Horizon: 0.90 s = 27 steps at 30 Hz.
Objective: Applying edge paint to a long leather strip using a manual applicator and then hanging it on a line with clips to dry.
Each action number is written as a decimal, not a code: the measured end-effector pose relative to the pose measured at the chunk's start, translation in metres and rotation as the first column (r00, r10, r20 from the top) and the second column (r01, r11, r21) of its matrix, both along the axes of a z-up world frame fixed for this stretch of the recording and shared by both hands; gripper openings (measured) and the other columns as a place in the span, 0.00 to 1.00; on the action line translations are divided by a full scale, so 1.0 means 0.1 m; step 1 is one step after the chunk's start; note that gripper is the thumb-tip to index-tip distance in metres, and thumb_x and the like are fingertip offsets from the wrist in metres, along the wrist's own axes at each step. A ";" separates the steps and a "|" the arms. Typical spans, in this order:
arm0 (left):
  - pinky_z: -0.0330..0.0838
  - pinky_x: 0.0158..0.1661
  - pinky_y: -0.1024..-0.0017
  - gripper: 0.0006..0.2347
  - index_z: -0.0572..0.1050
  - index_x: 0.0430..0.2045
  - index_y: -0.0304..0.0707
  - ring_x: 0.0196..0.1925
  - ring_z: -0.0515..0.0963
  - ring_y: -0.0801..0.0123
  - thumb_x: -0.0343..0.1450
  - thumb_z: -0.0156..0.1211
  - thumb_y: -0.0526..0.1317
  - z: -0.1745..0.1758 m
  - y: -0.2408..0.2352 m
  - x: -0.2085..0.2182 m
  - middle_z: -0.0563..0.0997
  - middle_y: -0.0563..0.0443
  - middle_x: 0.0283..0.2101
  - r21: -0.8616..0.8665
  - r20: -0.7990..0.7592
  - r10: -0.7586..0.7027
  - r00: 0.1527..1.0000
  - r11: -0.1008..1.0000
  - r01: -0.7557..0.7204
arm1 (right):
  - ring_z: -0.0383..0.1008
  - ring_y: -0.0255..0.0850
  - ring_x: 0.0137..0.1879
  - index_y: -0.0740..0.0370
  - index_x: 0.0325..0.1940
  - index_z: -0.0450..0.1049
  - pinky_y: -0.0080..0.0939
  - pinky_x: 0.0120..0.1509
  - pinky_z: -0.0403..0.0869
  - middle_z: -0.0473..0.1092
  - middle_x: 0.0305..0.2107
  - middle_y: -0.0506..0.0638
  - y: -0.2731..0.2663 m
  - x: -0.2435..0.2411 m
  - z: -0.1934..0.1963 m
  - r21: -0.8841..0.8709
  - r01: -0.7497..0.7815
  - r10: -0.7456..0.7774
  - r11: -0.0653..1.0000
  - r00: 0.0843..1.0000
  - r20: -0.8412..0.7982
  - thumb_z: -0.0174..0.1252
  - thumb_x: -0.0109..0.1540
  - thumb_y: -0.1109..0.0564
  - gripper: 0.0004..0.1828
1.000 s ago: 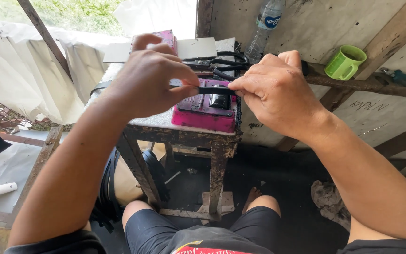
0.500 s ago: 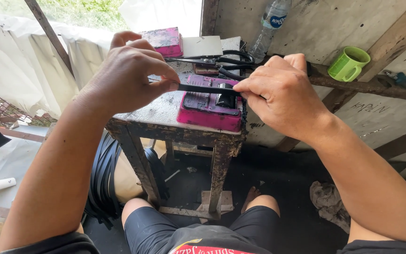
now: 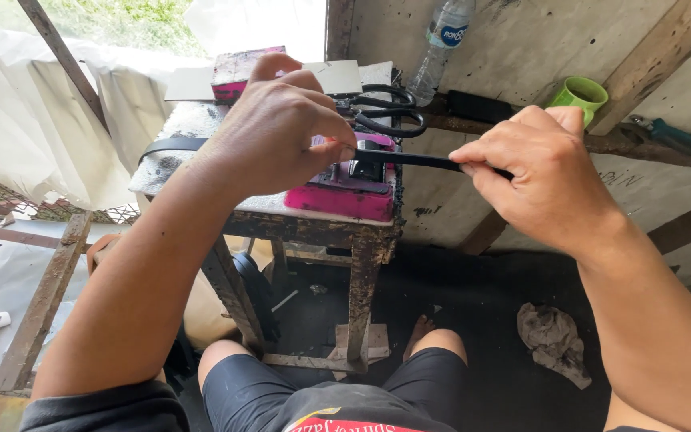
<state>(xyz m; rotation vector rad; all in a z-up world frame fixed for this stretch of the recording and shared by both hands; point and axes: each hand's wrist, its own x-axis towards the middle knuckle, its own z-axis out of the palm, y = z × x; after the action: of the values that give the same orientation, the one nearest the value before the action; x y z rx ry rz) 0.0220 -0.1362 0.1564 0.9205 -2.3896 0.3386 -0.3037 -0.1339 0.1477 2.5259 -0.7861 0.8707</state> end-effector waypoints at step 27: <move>0.53 0.58 0.50 0.05 0.86 0.31 0.56 0.43 0.79 0.65 0.71 0.68 0.49 0.12 0.12 -0.10 0.86 0.65 0.32 0.020 -0.016 0.032 0.999 0.999 -0.032 | 0.75 0.41 0.45 0.54 0.44 0.85 0.51 0.54 0.54 0.80 0.35 0.42 -0.06 0.64 0.05 -0.064 -0.166 0.168 0.984 0.985 0.032 0.65 0.64 0.68 0.11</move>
<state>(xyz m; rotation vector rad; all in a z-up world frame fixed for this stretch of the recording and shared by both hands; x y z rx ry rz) 0.0119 -0.1240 0.1681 0.9673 -2.3692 0.3193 -0.2401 -0.1401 0.1525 2.5559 -0.5556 0.9829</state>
